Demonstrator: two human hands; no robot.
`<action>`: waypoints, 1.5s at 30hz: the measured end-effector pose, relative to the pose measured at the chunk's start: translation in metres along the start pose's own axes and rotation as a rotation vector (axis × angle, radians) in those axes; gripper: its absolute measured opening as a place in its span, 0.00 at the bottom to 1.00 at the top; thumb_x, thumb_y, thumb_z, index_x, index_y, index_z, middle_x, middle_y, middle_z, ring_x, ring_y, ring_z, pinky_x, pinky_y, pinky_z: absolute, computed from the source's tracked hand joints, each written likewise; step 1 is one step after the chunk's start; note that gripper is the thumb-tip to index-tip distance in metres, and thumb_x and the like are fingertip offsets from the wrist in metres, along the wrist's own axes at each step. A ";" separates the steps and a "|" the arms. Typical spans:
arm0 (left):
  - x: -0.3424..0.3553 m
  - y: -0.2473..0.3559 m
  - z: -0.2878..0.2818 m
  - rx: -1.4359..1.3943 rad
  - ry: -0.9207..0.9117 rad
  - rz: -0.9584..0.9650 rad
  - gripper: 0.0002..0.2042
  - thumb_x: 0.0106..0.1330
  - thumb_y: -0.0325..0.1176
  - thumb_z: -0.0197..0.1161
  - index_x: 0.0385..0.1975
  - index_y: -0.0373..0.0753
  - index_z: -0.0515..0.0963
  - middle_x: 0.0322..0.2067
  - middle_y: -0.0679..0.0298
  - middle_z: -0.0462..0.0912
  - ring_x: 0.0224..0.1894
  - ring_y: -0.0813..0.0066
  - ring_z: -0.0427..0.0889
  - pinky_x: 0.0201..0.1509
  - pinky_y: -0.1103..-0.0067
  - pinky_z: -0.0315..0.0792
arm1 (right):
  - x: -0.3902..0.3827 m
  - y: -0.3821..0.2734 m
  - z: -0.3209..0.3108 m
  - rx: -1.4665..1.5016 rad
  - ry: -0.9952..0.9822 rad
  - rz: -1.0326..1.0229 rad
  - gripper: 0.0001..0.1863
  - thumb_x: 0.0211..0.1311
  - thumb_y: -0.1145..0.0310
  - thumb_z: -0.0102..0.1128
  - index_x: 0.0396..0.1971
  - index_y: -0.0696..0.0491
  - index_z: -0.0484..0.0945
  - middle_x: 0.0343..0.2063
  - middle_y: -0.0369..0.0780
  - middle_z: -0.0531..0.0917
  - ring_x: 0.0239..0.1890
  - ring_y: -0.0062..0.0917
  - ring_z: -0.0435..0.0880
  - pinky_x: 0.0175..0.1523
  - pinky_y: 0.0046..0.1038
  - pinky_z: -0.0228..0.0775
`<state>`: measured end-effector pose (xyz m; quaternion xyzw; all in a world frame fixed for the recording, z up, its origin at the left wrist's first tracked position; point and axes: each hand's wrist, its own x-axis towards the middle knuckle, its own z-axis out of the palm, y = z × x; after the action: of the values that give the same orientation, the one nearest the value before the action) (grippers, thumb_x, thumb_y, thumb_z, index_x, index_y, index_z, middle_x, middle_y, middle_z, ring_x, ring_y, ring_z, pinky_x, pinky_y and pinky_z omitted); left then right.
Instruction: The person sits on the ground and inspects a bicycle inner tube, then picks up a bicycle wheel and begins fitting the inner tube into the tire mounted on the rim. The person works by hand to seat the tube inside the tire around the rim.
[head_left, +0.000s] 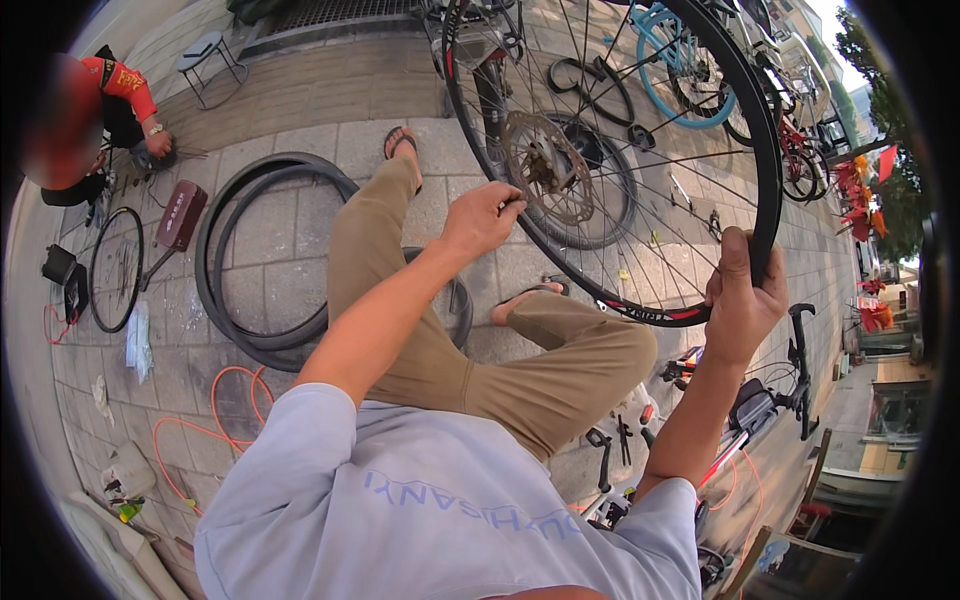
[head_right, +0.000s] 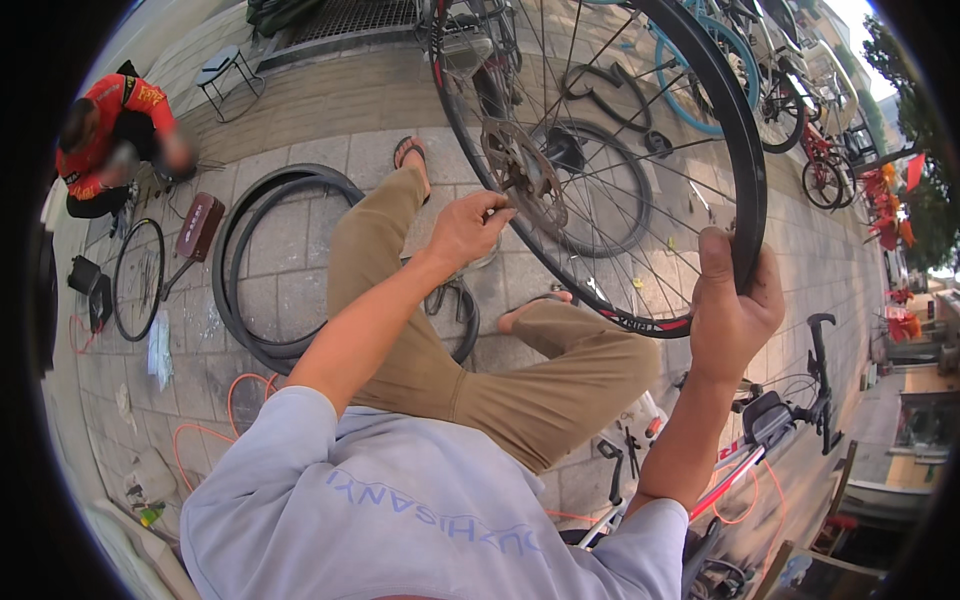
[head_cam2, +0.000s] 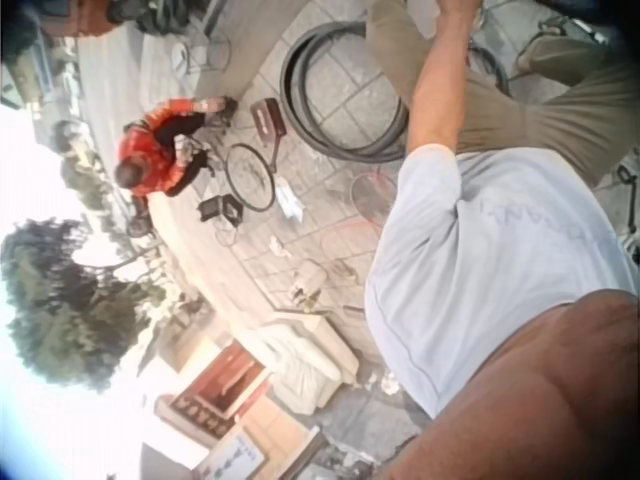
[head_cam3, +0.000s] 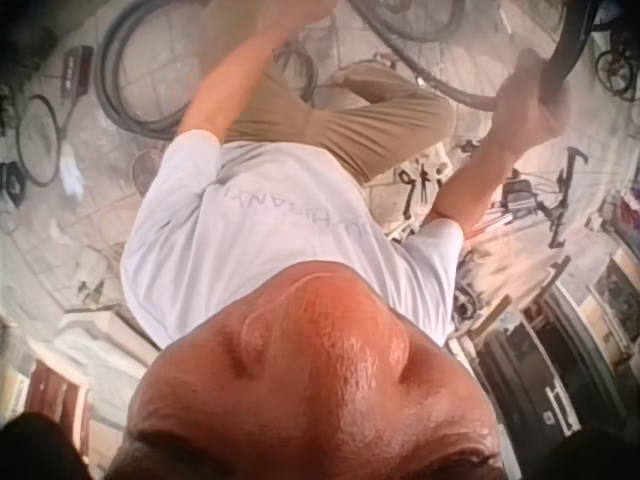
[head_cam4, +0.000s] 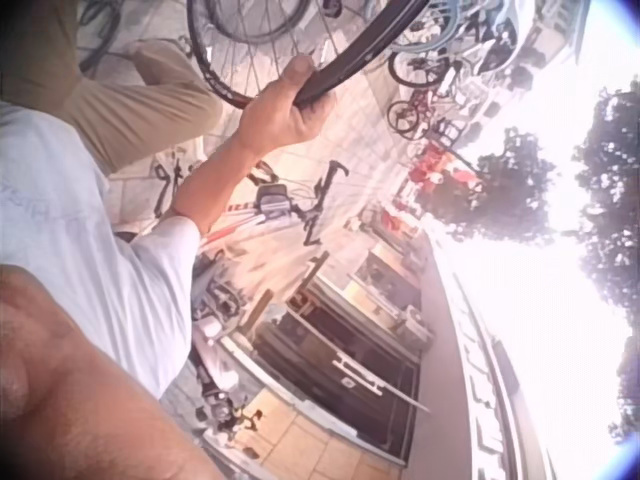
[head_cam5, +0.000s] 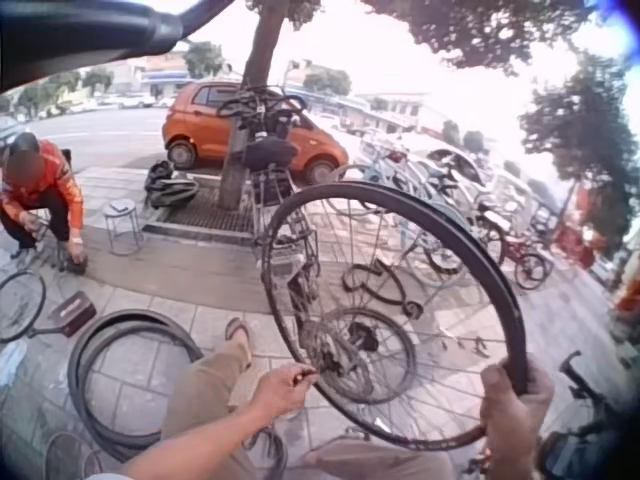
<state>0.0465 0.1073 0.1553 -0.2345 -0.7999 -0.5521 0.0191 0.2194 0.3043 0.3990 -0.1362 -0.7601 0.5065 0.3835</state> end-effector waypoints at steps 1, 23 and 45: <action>-0.005 0.004 0.003 0.076 -0.026 0.034 0.09 0.71 0.38 0.65 0.43 0.41 0.86 0.38 0.59 0.88 0.40 0.56 0.87 0.43 0.65 0.79 | 0.001 0.004 0.003 -0.004 -0.018 0.009 0.13 0.66 0.65 0.77 0.38 0.56 0.81 0.21 0.27 0.75 0.17 0.07 0.65 0.21 0.17 0.50; -0.033 -0.080 0.005 0.357 -0.084 0.035 0.09 0.69 0.38 0.64 0.39 0.42 0.85 0.41 0.59 0.87 0.45 0.51 0.86 0.46 0.60 0.80 | -0.012 0.004 0.008 -0.076 -0.012 0.059 0.15 0.65 0.63 0.78 0.38 0.57 0.83 0.20 0.27 0.75 0.16 0.08 0.66 0.20 0.17 0.52; -0.071 -0.045 0.051 -0.715 -0.047 -0.612 0.22 0.68 0.28 0.73 0.59 0.36 0.74 0.38 0.67 0.81 0.35 0.79 0.81 0.32 0.80 0.74 | -0.001 0.046 0.066 -0.071 -0.159 0.382 0.14 0.65 0.62 0.74 0.39 0.57 0.82 0.17 0.27 0.73 0.14 0.10 0.65 0.19 0.20 0.52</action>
<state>0.1037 0.1147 0.0759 0.0077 -0.5922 -0.7677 -0.2448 0.1646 0.2805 0.3457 -0.2508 -0.7657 0.5522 0.2142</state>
